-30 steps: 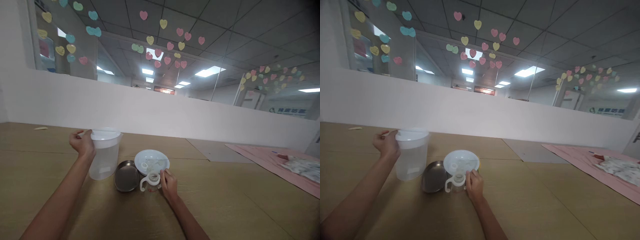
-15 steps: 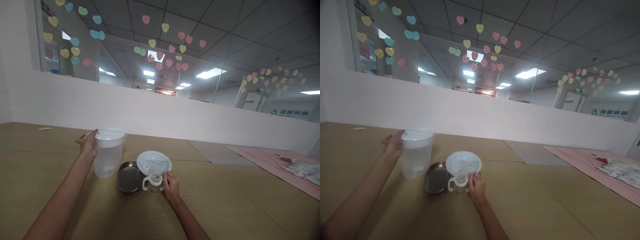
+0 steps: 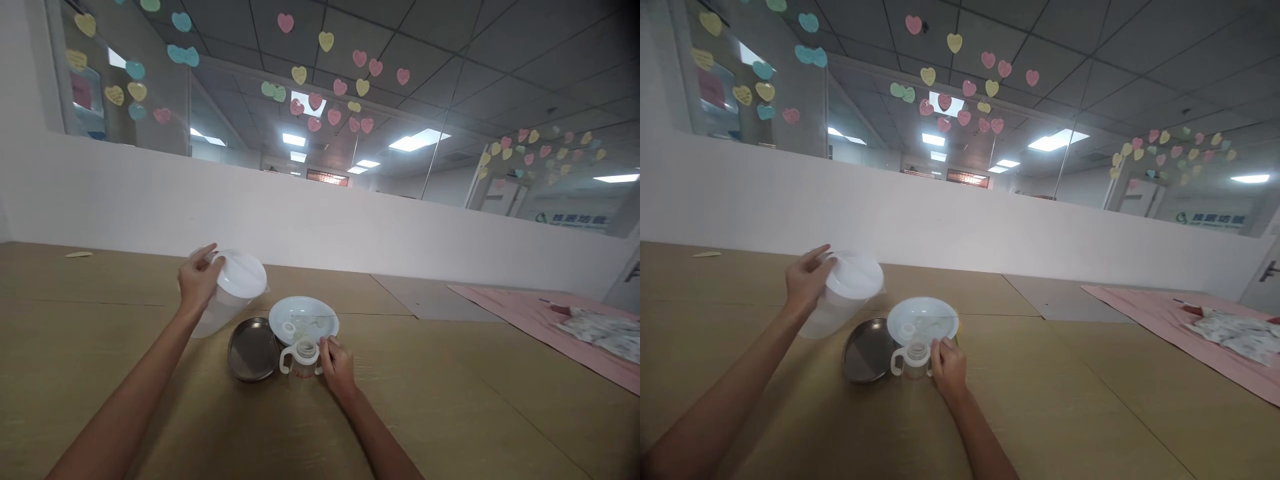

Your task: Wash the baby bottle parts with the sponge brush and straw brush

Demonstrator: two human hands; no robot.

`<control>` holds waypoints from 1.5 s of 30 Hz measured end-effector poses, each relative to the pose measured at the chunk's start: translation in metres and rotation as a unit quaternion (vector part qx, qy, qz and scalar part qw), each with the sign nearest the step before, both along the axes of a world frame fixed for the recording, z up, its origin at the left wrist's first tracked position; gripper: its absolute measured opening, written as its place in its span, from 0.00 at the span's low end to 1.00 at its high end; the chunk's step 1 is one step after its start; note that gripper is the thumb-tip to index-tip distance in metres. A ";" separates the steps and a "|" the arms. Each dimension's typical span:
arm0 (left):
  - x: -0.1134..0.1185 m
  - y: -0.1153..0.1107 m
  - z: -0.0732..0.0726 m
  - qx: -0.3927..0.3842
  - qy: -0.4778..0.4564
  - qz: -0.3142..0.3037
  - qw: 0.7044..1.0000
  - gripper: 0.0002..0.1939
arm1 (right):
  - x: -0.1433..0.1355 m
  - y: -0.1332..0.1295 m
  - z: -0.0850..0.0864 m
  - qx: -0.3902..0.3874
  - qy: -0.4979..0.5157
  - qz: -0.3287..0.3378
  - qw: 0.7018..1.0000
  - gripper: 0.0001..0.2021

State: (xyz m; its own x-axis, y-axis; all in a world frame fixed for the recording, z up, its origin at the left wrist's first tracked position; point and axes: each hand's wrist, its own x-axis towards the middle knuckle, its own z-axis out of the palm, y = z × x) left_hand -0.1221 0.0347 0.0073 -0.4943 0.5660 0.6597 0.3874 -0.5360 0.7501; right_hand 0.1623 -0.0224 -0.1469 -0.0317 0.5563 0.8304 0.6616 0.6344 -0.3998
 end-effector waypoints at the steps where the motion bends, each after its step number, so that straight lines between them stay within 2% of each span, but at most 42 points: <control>1: 0.010 -0.005 0.000 0.009 0.044 -0.002 0.999 0.22 | 0.000 0.000 0.000 -0.001 -0.002 -0.001 1.000 0.20; 6: 0.052 -0.027 -0.004 0.053 0.249 -0.011 0.967 0.22 | 0.002 0.002 -0.001 0.005 -0.011 -0.008 1.000 0.21; 11: 0.068 -0.032 -0.012 0.116 0.353 -0.012 0.928 0.21 | 0.002 0.002 0.000 0.008 -0.025 -0.019 0.999 0.21; 16: 0.071 -0.031 -0.015 0.130 0.343 -0.003 0.930 0.21 | 0.003 0.002 0.002 0.010 -0.037 -0.027 0.999 0.21; 21: 0.067 -0.037 -0.003 0.079 0.245 -0.041 0.965 0.21 | 0.003 0.003 0.001 0.012 -0.042 -0.024 0.999 0.22; 24: 0.065 -0.047 0.012 0.029 0.156 -0.116 0.981 0.23 | 0.003 0.003 0.002 0.013 -0.042 -0.025 0.999 0.22; 26: 0.067 -0.058 0.021 0.002 0.120 -0.190 0.974 0.25 | 0.003 0.001 0.003 0.012 -0.042 -0.026 0.999 0.22; 28: 0.072 -0.068 0.027 -0.010 0.116 -0.231 0.966 0.25 | 0.003 0.000 0.005 0.009 -0.039 -0.026 0.999 0.22; 31: 0.083 -0.079 0.027 0.005 0.177 -0.212 0.961 0.22 | 0.003 0.000 0.005 0.006 -0.038 -0.026 0.999 0.22; 34: 0.091 -0.085 0.021 0.034 0.261 -0.173 0.949 0.21 | 0.004 0.001 0.004 0.008 -0.044 -0.028 0.999 0.23; 38: 0.096 -0.086 0.016 0.044 0.297 -0.137 0.944 0.22 | 0.004 0.001 0.004 0.010 -0.046 -0.023 0.999 0.23; 41: 0.090 -0.079 0.019 0.027 0.226 -0.142 0.963 0.22 | 0.004 0.000 0.005 0.007 -0.042 -0.018 0.999 0.22; 43: 0.078 -0.070 0.025 0.006 0.085 -0.160 0.983 0.22 | 0.004 -0.001 0.006 0.006 -0.042 -0.016 0.999 0.22; 45: 0.061 -0.058 0.030 -0.016 -0.099 -0.177 0.979 0.25 | 0.005 -0.002 0.006 0.007 -0.044 -0.017 0.999 0.22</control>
State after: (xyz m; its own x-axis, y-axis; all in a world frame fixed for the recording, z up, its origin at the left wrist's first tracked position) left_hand -0.0609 -0.0238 0.0370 -0.3799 0.7432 0.5508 0.0276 -0.5860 0.8098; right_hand 0.1669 -0.0241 -0.1411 -0.0858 0.5473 0.8325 0.7147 0.6160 -0.3314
